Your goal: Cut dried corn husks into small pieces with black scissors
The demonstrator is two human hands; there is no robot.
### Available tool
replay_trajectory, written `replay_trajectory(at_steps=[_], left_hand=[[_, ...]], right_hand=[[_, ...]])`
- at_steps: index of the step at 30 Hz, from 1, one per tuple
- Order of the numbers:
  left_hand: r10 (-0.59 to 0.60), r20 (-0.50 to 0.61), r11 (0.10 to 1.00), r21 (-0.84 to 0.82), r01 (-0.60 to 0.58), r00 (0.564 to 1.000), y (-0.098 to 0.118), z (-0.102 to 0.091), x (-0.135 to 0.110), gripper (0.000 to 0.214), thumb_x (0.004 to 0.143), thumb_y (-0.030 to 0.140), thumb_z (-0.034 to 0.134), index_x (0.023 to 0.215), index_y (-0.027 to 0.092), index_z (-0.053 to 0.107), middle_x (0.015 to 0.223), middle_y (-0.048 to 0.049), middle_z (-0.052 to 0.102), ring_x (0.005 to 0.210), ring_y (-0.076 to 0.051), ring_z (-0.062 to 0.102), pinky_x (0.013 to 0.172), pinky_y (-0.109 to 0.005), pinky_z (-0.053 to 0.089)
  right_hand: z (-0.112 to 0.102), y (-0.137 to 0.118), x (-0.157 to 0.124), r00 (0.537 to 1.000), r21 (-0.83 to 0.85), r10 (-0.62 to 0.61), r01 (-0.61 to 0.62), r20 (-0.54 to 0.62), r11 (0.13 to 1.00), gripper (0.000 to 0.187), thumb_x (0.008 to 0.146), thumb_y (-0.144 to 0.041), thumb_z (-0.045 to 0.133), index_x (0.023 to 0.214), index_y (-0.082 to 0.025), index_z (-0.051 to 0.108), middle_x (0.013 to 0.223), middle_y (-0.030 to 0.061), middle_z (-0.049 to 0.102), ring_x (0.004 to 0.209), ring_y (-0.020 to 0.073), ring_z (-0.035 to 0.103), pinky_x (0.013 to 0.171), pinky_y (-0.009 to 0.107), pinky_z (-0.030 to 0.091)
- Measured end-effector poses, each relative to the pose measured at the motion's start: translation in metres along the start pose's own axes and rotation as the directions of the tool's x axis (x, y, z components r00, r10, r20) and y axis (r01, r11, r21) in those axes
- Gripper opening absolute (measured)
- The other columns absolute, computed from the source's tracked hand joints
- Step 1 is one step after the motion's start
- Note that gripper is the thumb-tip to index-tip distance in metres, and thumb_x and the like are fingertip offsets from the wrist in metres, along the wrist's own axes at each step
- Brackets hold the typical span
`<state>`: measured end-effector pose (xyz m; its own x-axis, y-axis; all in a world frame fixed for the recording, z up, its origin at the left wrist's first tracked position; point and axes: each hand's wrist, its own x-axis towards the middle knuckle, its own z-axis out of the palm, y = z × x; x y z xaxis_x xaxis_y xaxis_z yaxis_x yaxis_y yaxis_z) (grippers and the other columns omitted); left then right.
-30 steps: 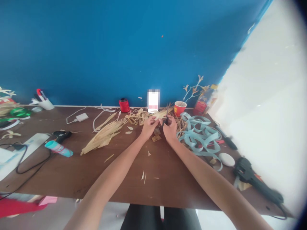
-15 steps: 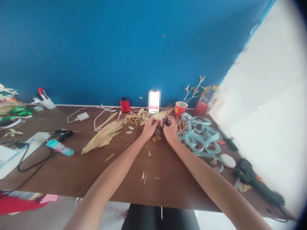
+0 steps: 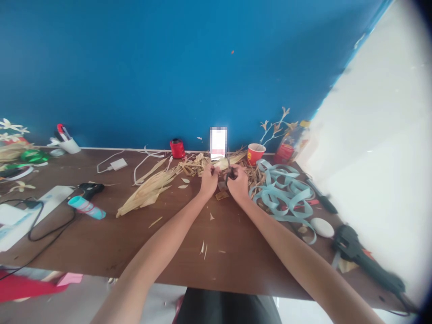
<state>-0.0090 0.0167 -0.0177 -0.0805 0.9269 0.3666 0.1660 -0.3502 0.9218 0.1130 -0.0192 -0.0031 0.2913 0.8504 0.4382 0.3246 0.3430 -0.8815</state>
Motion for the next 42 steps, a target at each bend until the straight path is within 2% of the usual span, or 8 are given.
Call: replay_trajectory(at_steps=[4, 8, 16, 21, 24, 29, 35, 42], left_hand=[[-0.007, 0.059, 1.0, 0.008, 0.007, 0.998, 0.01, -0.001, -0.002, 0.02, 0.087, 0.037, 0.056, 0.093, 0.018, 0.054, 0.085, -0.0055, 0.066, 0.08, -0.019, 0.062, 0.08, -0.035, 0.049], [0.005, 0.107, 1.0, 0.019, -0.007, 0.994, 0.013, -0.002, -0.002, 0.024, 0.083, 0.034, 0.061, 0.101, 0.017, 0.058, 0.087, -0.0056, 0.065, 0.083, -0.019, 0.062, 0.079, -0.033, 0.048], [0.011, 0.163, 1.0, 0.001, -0.012, 0.987, 0.014, -0.001, -0.001, 0.022, 0.081, 0.025, 0.061, 0.101, 0.016, 0.061, 0.082, -0.0045, 0.065, 0.076, -0.018, 0.062, 0.075, -0.033, 0.049], [-0.008, 0.171, 0.997, -0.08, 0.022, 0.985, 0.016, 0.0, -0.001, 0.02, 0.082, 0.022, 0.056, 0.101, 0.016, 0.06, 0.088, -0.0052, 0.066, 0.082, -0.018, 0.062, 0.079, -0.032, 0.049], [-0.018, 0.15, 0.992, -0.12, 0.036, 0.988, 0.013, 0.002, -0.001, 0.02, 0.08, 0.022, 0.058, 0.099, 0.016, 0.059, 0.09, -0.0055, 0.066, 0.085, -0.017, 0.062, 0.082, -0.033, 0.049], [-0.033, 0.07, 0.996, -0.084, 0.039, 0.997, 0.012, 0.002, -0.002, 0.019, 0.077, 0.025, 0.063, 0.094, 0.017, 0.058, 0.085, -0.0034, 0.063, 0.08, -0.016, 0.059, 0.079, -0.031, 0.048], [0.005, 0.072, 0.999, -0.04, -0.002, 0.997, 0.014, 0.0, -0.004, 0.016, 0.08, 0.029, 0.062, 0.087, 0.019, 0.053, 0.079, -0.0007, 0.057, 0.076, -0.015, 0.056, 0.076, -0.03, 0.046], [0.0, 0.045, 1.0, -0.013, 0.001, 0.999, 0.014, -0.001, -0.005, 0.022, 0.081, 0.036, 0.064, 0.088, 0.02, 0.05, 0.074, 0.001, 0.053, 0.071, -0.015, 0.053, 0.073, -0.029, 0.044]], right_hand=[[0.0, 0.006, 0.002, 0.993, 0.039, 0.061, -0.058, -0.097, 0.998, 0.041, 0.073, -0.034, 0.063, 0.11, -0.018, 0.058, 0.091, 0.006, 0.069, 0.079, 0.0205, 0.063, 0.078, 0.036, 0.051], [0.001, 0.015, 0.006, 0.993, 0.153, 0.106, -0.097, -0.052, 0.983, 0.044, 0.074, -0.04, 0.065, 0.111, -0.018, 0.057, 0.087, 0.0039, 0.068, 0.076, 0.0184, 0.061, 0.073, 0.033, 0.051], [0.002, 0.017, 0.007, 0.997, 0.189, 0.063, -0.052, -0.054, 0.981, 0.047, 0.069, -0.031, 0.068, 0.112, -0.018, 0.058, 0.095, 0.0066, 0.069, 0.084, 0.0211, 0.066, 0.082, 0.037, 0.053], [0.0, 0.012, 0.006, 0.998, 0.163, 0.053, -0.046, -0.033, 0.986, 0.045, 0.066, -0.027, 0.068, 0.109, -0.018, 0.06, 0.096, 0.0067, 0.07, 0.087, 0.0225, 0.067, 0.084, 0.038, 0.052], [-0.001, 0.01, 0.006, 0.999, 0.133, 0.047, -0.044, -0.022, 0.99, 0.046, 0.066, -0.026, 0.066, 0.11, -0.017, 0.06, 0.094, 0.0066, 0.07, 0.085, 0.0226, 0.067, 0.082, 0.039, 0.053], [-0.001, 0.007, 0.006, 1.0, 0.103, 0.025, -0.025, -0.001, 0.994, 0.045, 0.066, -0.025, 0.064, 0.11, -0.016, 0.062, 0.097, 0.0085, 0.071, 0.087, 0.0227, 0.066, 0.085, 0.039, 0.052], [-0.001, 0.008, 0.006, 0.999, 0.106, 0.047, -0.047, 0.003, 0.993, 0.05, 0.066, -0.026, 0.062, 0.114, -0.014, 0.06, 0.101, 0.0108, 0.07, 0.091, 0.0241, 0.066, 0.088, 0.041, 0.051], [-0.002, 0.003, 0.004, 0.996, 0.121, 0.085, -0.083, -0.018, 0.989, 0.051, 0.066, -0.027, 0.064, 0.116, -0.017, 0.058, 0.093, 0.0065, 0.071, 0.081, 0.0224, 0.066, 0.079, 0.038, 0.053]])
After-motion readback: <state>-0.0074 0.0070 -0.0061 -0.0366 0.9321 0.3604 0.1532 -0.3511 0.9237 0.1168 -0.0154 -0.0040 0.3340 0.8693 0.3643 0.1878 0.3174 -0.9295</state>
